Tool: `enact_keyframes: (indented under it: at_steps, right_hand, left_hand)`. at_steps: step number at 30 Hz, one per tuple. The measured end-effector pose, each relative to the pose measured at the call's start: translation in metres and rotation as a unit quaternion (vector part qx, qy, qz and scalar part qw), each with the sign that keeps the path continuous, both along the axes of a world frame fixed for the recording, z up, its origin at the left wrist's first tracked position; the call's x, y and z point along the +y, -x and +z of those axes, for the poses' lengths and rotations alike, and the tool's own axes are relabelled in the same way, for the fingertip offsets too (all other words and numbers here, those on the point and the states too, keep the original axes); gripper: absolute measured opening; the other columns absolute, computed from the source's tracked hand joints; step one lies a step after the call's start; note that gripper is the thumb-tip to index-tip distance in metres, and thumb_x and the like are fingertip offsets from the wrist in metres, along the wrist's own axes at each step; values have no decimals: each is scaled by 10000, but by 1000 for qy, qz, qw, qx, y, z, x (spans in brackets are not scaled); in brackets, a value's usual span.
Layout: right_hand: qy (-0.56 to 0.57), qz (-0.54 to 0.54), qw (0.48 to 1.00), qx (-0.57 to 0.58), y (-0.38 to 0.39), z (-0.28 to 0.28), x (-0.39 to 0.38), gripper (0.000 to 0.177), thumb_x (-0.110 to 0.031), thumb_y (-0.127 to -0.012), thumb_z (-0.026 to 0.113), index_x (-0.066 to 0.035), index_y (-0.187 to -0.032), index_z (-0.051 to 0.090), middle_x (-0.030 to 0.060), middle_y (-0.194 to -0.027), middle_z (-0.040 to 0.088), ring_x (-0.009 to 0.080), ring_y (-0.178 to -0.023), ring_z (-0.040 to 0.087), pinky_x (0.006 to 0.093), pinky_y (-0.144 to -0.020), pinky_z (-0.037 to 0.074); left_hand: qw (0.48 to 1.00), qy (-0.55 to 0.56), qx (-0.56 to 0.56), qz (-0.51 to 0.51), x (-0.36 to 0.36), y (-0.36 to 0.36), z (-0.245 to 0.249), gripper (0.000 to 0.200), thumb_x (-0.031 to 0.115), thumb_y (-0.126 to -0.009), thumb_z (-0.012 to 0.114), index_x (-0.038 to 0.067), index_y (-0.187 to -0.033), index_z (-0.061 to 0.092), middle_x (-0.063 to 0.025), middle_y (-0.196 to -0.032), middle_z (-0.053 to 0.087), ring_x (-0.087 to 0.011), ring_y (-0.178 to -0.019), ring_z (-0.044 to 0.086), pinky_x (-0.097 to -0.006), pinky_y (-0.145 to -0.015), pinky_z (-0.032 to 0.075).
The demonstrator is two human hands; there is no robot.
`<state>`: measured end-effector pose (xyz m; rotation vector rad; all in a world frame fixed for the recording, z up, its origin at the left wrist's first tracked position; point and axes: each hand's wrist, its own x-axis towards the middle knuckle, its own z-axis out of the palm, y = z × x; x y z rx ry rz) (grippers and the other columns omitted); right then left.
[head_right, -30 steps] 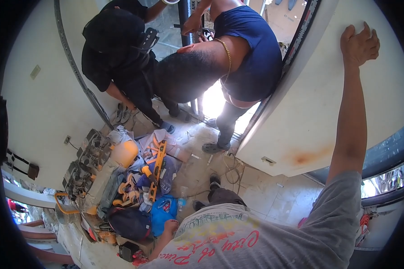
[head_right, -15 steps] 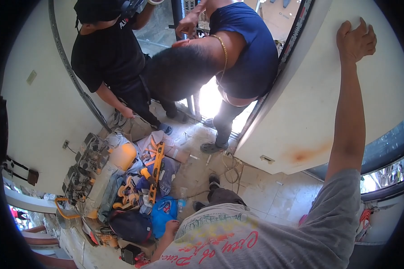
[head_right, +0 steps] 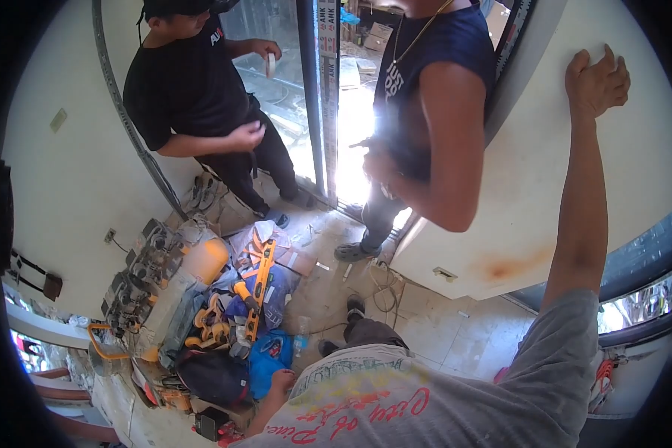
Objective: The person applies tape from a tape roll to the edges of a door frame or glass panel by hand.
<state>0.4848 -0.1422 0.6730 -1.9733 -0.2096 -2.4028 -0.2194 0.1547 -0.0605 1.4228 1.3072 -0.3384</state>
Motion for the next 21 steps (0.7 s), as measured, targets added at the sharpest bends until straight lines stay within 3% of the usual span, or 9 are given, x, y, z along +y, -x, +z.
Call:
enact_keyframes:
  at_steps: [3, 5, 6, 8, 9, 11, 13, 14, 21]
  right_hand:
    - [-2, 16, 1000, -15, 0, 0, 2, 479, -378, -829, 480, -135, -1242, 455, 177, -1325, 333, 344, -1241, 234, 521, -997, 163]
    - [-8, 8, 1000, -11, 2, 0, 4, 484, -382, -833, 476, -138, -1250, 446, 179, -1316, 350, 347, -1229, 258, 523, -989, 184]
    - [-9, 7, 1000, -11, 2, 0, 5, 484, -382, -833, 476, -138, -1250, 446, 179, -1316, 350, 347, -1229, 258, 523, -989, 184]
    - [-12, -7, 1000, -11, 0, -2, 2, 488, -382, -833, 483, -142, -1255, 438, 180, -1321, 357, 352, -1224, 273, 525, -982, 202]
    - [-14, -10, 1000, -11, 0, -2, 1, 488, -382, -833, 483, -142, -1255, 438, 180, -1321, 357, 352, -1224, 273, 525, -982, 202]
    - [-14, -18, 1000, 1, 1, -3, 0, 499, -384, -833, 493, -145, -1266, 427, 180, -1331, 354, 358, -1233, 274, 529, -979, 213]
    - [-21, -12, 1000, 0, 3, -6, 1, 500, -384, -837, 495, -145, -1270, 426, 173, -1340, 352, 355, -1246, 264, 529, -984, 209]
    - [-24, -5, 1000, -2, 4, -6, 3, 500, -384, -841, 498, -144, -1274, 426, 166, -1349, 350, 353, -1260, 254, 529, -989, 206]
    - [-20, -56, 998, -14, 5, -3, 1, 463, -376, -849, 504, -139, -1246, 474, 154, -1293, 446, 333, -1225, 361, 522, -975, 273]
  left_hand:
    - [999, -22, 17, -22, 4, 1, 2, 243, 192, -684, 597, 47, -848, 702, -184, -850, 663, -307, -832, 641, -367, -746, 486]
    - [935, -171, -76, -302, 14, 13, -21, 260, 204, -688, 595, 44, -865, 696, -194, -884, 657, -321, -864, 632, -379, -763, 481]
    - [934, -172, -76, -303, 14, 10, -25, 260, 204, -688, 595, 44, -865, 696, -194, -884, 657, -321, -864, 632, -379, -763, 481]
    - [923, -234, -50, -302, 18, 7, -25, 147, 126, -671, 653, 32, -783, 669, -78, -740, 655, -142, -678, 628, -273, -577, 471]
    - [921, -236, -50, -304, 18, 5, -25, 147, 126, -671, 653, 32, -783, 669, -78, -740, 655, -142, -678, 628, -273, -577, 471]
    - [994, -79, -16, -69, 16, -4, -21, 193, 170, -682, 640, 28, -806, 676, -98, -766, 665, -170, -729, 637, -302, -634, 478]
    - [992, -87, 3, -87, 11, -9, 13, 202, 171, -686, 632, 25, -818, 678, -110, -776, 667, -196, -724, 638, -316, -652, 483]
    - [991, -91, 12, -95, 8, -25, 66, 206, 171, -689, 628, 23, -824, 679, -116, -781, 668, -209, -722, 639, -324, -661, 485]
    - [996, -36, 15, -84, 23, -32, 68, 220, 174, -705, 602, 29, -853, 677, -137, -830, 669, -249, -763, 638, -350, -722, 485]
